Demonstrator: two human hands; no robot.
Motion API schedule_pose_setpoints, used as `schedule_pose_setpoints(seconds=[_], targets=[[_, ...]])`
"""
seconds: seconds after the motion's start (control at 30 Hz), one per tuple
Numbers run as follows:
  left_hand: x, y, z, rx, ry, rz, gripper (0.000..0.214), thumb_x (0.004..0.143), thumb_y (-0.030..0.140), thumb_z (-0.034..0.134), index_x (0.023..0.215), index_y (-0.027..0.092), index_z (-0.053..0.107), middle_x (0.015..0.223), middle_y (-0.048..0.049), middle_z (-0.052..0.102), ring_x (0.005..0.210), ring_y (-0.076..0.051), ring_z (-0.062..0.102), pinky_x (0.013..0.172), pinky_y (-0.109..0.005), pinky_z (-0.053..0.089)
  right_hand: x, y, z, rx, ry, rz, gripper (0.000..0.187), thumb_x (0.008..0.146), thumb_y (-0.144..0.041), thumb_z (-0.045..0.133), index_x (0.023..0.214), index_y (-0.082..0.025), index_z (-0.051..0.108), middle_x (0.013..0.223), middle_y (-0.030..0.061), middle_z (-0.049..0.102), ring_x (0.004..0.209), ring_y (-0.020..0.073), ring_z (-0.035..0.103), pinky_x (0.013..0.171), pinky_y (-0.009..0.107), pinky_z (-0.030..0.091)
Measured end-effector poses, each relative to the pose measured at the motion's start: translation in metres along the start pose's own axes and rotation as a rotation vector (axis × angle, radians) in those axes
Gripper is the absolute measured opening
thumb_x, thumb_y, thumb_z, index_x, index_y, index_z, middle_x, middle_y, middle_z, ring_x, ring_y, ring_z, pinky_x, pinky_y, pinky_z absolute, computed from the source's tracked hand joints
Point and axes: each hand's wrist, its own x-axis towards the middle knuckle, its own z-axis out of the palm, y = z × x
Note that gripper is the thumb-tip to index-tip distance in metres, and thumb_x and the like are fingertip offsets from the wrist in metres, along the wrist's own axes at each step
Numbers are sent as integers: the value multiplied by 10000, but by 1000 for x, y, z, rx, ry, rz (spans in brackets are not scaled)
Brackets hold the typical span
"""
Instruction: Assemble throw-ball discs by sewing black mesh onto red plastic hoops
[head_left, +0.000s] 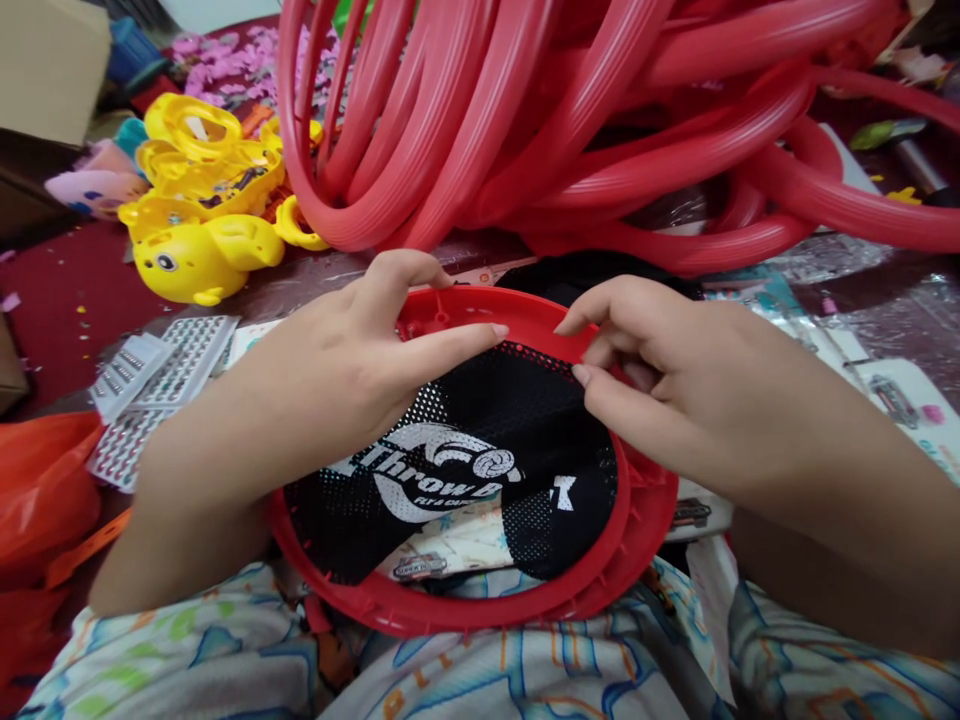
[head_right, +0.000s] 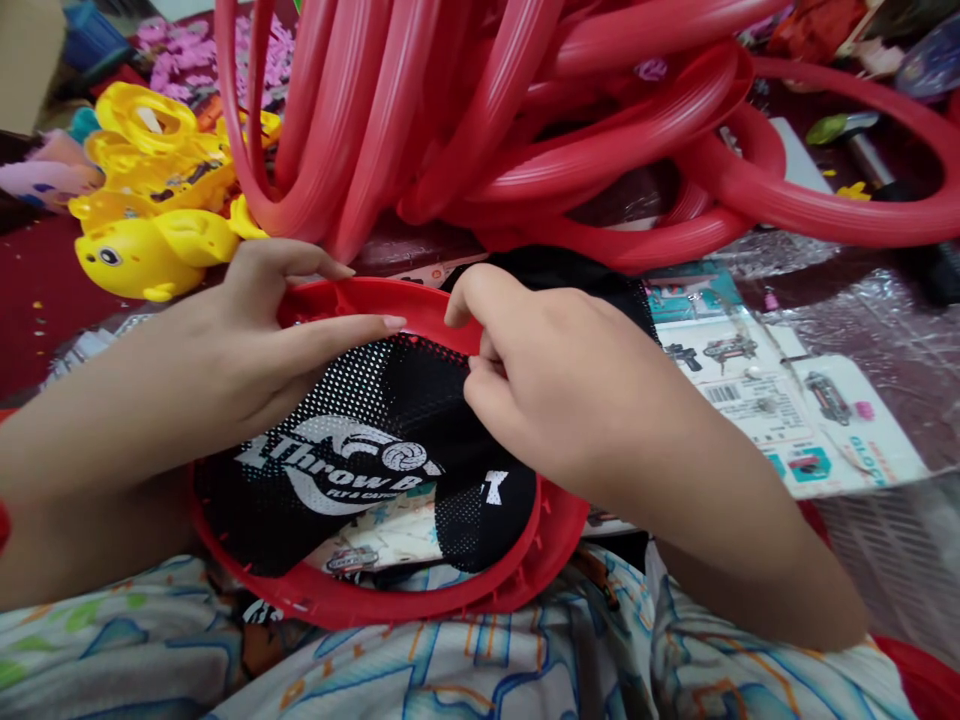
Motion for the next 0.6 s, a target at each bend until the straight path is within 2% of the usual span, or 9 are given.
schedule_pose_setpoints(seconds=[0.17,0.33,0.5,0.6], targets=[[1,-1,2,22,30,20,466,962,210,338,1409,311,421,1348,-136,358,1039,-280,573,902,-441,528,1,-1,0,-76,-10,-1,219,782,-146,494,973,-206,580,669,-26,640,537,132,540,508,275,273],[1,-1,3,31,55,19,453,959,223,358,1393,323,438,1318,-135,383,1010,-276,582,879,-445,540,0,-1,1,-111,9,-9,211,787,-152,489,970,-210,575,655,-26,635,533,138,538,504,279,260],[1,-1,4,16,46,-16,472,955,209,361,1396,366,425,1348,-117,396,1035,-276,582,911,-457,532,1,-1,4,-137,24,9,205,774,-143,500,951,-225,564,654,-26,643,517,137,537,506,270,300],[1,-2,4,22,47,15,498,946,178,359,1414,338,415,1344,-135,400,1052,-293,580,921,-473,520,2,-4,6,-174,18,21,234,760,-116,509,971,-200,568,667,-12,646,539,146,558,518,263,326]])
